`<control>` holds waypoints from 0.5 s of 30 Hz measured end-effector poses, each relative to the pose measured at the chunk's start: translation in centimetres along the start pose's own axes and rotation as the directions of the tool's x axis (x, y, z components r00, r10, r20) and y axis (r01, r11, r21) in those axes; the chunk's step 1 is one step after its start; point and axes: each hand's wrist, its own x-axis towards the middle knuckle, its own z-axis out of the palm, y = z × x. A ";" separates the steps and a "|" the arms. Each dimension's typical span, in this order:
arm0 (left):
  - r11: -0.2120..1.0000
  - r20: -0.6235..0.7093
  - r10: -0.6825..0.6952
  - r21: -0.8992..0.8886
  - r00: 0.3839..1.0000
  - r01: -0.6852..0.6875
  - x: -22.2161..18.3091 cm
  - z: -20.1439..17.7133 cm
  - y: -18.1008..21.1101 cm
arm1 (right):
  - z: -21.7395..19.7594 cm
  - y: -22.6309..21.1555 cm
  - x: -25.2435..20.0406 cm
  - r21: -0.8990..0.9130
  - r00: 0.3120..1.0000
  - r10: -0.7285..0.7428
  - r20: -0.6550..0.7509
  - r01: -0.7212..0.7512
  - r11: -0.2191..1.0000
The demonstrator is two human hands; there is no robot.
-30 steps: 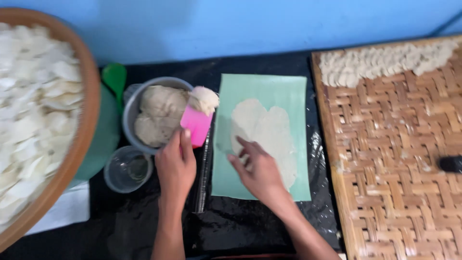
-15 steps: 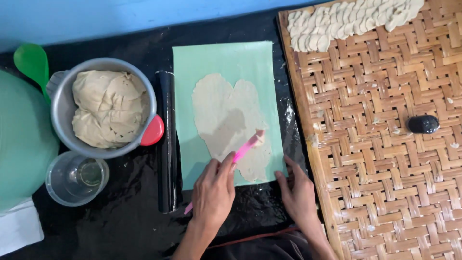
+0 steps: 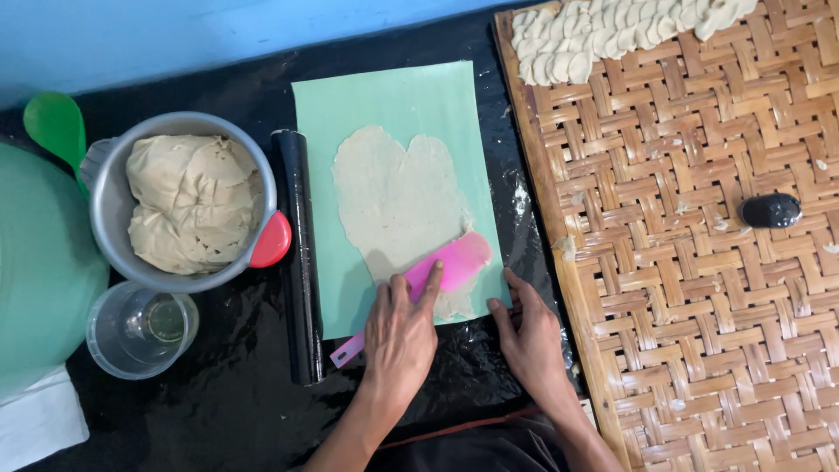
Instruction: Flattening dough with a rolling pin and cutting out circular chips using a circular cutter.
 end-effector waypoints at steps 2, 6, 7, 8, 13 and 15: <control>0.999 0.005 0.008 0.032 1.000 -0.008 -0.4 -0.3 0.1 | -0.1 -0.1 0.1 -0.001 1.000 -0.015 0.000 0.015 1.000; 0.993 -0.007 0.032 0.115 0.999 -0.031 -0.8 -0.4 -0.2 | -0.2 -0.4 0.0 -0.007 1.000 -0.016 0.016 0.016 1.000; 0.993 -0.010 0.034 0.116 0.999 -0.032 -0.8 -0.9 -0.3 | -0.2 -0.6 0.0 -0.006 1.000 -0.018 0.014 0.018 1.000; 0.993 0.001 0.035 0.111 0.999 -0.035 -0.9 -1.4 -0.3 | -0.2 -0.8 0.1 -0.006 1.000 -0.012 0.014 0.012 1.000; 0.997 0.135 0.020 0.070 0.991 -0.030 -1.1 -4.8 -1.0 | -0.2 -0.6 0.0 -0.014 1.000 -0.005 0.004 0.005 1.000; 0.999 0.063 0.039 0.033 0.997 -0.041 -1.7 -6.3 -0.9 | -0.1 -0.3 0.0 -0.030 0.999 -0.043 -0.010 0.043 0.999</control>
